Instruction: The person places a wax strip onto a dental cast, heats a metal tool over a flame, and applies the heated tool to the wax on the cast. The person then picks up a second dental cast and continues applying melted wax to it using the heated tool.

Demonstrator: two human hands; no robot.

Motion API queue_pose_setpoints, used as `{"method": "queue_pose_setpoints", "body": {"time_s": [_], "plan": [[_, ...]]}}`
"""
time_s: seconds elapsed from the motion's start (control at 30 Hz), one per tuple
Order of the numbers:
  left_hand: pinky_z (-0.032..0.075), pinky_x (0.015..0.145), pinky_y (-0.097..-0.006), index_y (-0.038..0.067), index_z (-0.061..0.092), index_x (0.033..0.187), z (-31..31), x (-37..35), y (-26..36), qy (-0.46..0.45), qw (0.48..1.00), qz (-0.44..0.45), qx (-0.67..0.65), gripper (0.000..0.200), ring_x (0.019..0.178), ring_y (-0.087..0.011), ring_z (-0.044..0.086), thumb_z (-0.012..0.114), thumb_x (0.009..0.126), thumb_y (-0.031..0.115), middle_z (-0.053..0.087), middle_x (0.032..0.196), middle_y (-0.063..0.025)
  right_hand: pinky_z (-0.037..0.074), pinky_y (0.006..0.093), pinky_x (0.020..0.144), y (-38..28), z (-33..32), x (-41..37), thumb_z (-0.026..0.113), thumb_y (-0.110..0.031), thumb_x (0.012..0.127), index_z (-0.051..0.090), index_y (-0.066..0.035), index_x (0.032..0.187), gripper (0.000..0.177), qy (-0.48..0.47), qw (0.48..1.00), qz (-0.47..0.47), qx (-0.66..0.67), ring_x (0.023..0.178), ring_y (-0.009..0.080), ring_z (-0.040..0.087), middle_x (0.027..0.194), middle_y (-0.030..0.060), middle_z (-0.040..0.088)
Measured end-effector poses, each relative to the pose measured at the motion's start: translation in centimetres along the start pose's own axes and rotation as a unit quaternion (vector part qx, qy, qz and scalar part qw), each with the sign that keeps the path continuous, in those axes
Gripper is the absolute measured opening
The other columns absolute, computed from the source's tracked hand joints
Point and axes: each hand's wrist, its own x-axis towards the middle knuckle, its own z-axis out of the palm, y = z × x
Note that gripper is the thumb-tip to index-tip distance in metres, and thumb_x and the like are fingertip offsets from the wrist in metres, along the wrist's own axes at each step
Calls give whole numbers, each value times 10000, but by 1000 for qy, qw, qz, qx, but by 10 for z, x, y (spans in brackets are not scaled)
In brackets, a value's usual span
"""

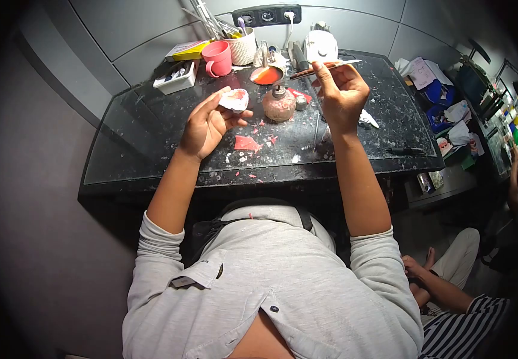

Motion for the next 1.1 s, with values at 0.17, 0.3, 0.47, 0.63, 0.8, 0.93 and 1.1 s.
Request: {"method": "queue_pose_setpoints", "body": {"time_s": [0.17,0.3,0.47,0.63,0.8,0.93,1.1], "plan": [[542,1008,-503,-95,233,1544,1,-1,-1,-20,999,-17,-27,609,1174,-429,639,404,1100,286,548,1380,-289,426,207,513,1,2,-1,786,-92,905,707,-1,914,121,14,1000,-14,0,634,84,663,782,60,728],[518,1049,-515,-90,225,1551,-5,-1,-2,-62,997,-11,-41,626,1223,-410,618,476,1079,234,543,1393,-276,444,202,529,0,-1,0,789,-93,903,711,1,921,124,5,1000,-19,13,648,83,666,796,59,732],[502,1094,-454,-95,289,1522,-1,-2,-2,-87,996,31,-17,684,1272,-334,597,652,960,48,560,1381,-238,549,224,644,-4,6,-3,765,-33,909,728,32,967,95,-3,1000,-22,-18,734,89,689,848,70,751],[509,1091,-414,-93,362,1472,-3,-1,-4,-60,998,14,24,666,1251,-305,611,702,906,-5,581,1344,-220,544,221,634,1,3,-2,774,-39,904,731,27,962,98,-14,999,-21,-45,736,90,693,839,64,749],[559,1017,-379,-62,450,1382,5,-2,-4,-28,995,1,98,643,1179,-257,654,771,826,-66,630,1271,-182,499,208,580,-2,5,-2,780,-46,901,734,17,957,96,-8,999,-19,-26,676,77,670,807,51,739],[582,921,-326,-15,501,1291,9,-4,-9,16,975,43,220,667,1069,-183,670,874,739,-33,665,1179,-122,429,203,517,3,-3,4,766,-70,917,715,0,917,87,26,1000,-9,-7,612,79,644,764,44,719],[575,902,-304,-8,503,1264,22,-7,-9,20,936,92,340,707,1034,-144,658,919,692,-20,660,1145,-104,407,200,495,3,-3,2,751,-81,926,696,-5,916,95,-29,999,12,20,589,75,632,745,47,714]]}}
